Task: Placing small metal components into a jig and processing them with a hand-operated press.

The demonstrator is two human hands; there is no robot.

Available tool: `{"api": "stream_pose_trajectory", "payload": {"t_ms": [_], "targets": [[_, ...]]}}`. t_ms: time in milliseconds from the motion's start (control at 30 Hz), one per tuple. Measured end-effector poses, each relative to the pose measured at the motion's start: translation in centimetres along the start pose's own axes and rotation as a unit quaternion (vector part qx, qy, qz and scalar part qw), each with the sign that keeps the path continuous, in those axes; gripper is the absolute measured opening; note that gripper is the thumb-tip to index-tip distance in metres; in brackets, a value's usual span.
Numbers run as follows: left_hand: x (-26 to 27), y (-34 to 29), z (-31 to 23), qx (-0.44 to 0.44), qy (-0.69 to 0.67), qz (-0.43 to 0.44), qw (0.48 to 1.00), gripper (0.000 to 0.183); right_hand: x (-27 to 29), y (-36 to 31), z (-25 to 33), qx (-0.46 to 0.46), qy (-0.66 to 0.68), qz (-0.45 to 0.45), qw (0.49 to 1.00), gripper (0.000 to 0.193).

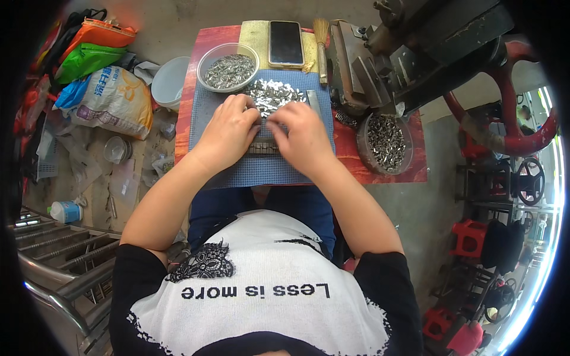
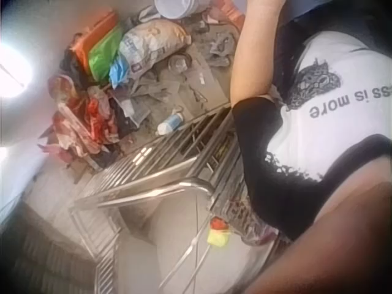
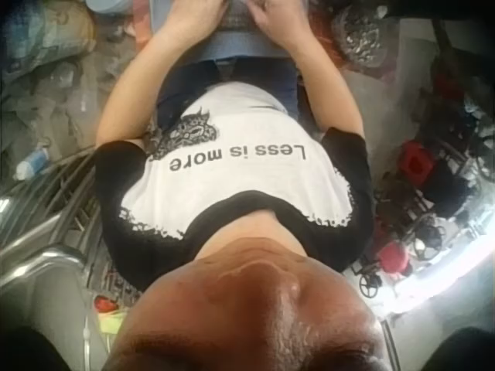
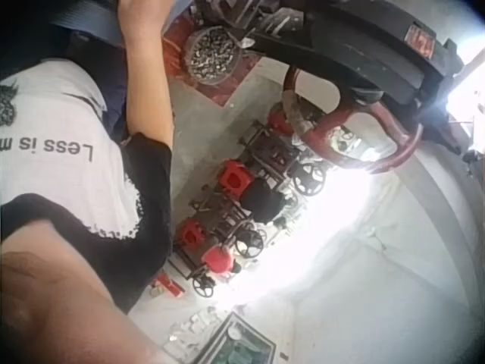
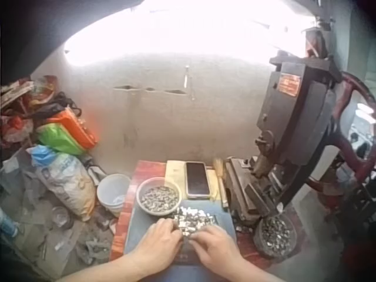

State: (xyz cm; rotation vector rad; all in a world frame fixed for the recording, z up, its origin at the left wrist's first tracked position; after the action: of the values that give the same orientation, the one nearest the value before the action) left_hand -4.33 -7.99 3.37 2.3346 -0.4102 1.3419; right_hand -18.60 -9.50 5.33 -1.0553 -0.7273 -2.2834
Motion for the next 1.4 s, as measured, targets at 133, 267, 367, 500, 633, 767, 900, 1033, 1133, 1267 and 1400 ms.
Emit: {"api": "stream_pose_trajectory", "payload": {"t_ms": [133, 267, 367, 500, 633, 767, 900, 1033, 1133, 1267, 1400], "targets": [[-0.3, -0.1, 0.1, 0.020, 0.012, 0.012, 1.000, 0.015, -0.4, 1.2, -1.6, -0.007, -0.090, -0.026, 0.996, 0.011], [-0.4, -0.3, 0.6, 0.030, -0.004, 0.048, 0.998, 0.013, -1.0, 1.3, -1.1, 0.017, -0.105, -0.007, 0.994, 0.011], [0.2, -0.3, 0.2, 0.033, -0.016, 0.022, 0.999, 0.012, -1.1, 1.5, -1.2, 0.017, -0.109, 0.012, 0.994, 0.013], [0.0, -0.1, 0.8, 0.048, -0.028, 0.019, 0.998, 0.012, -1.1, 1.2, -1.1, 0.003, -0.095, 0.027, 0.995, 0.016], [1.1, -0.9, 1.7, 0.067, -0.105, 0.037, 0.992, 0.014, -0.7, 0.4, 1.2, 0.052, -0.020, 0.060, 0.997, 0.015], [1.4, -2.1, 2.1, 0.073, -0.173, 0.071, 0.980, 0.015, -1.8, -0.1, 2.1, 0.085, 0.025, 0.115, 0.989, 0.014], [1.4, -2.7, 1.8, 0.075, -0.177, 0.095, 0.977, 0.014, -2.7, -0.2, 1.7, 0.056, -0.005, 0.157, 0.986, 0.014], [1.7, -2.6, 1.5, 0.077, -0.159, 0.081, 0.981, 0.012, -2.0, 0.0, 2.6, 0.077, -0.006, 0.146, 0.986, 0.012], [1.2, -1.8, 1.6, 0.066, -0.140, 0.062, 0.986, 0.011, -0.2, -0.2, 1.3, -0.003, 0.069, 0.121, 0.990, 0.012], [0.7, -1.0, 1.3, 0.064, -0.108, 0.037, 0.991, 0.011, 0.8, -1.2, 0.1, -0.028, 0.046, 0.098, 0.994, 0.013], [0.4, -0.8, 1.2, 0.063, -0.085, 0.029, 0.994, 0.011, -0.4, -2.1, -0.3, -0.032, 0.040, 0.110, 0.993, 0.013]]}}
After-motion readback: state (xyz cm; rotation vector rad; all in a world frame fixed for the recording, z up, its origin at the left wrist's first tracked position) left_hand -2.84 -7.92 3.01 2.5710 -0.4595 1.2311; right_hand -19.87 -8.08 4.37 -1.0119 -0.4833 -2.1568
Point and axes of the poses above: each hand's wrist, its own y-axis towards the middle knuckle, its own x-axis out of the back of the hand, z = x × y, the point moved 6 cm from there along y, towards the middle knuckle, and after that the axes turned 14 degrees about z, right-handed, at the moved point
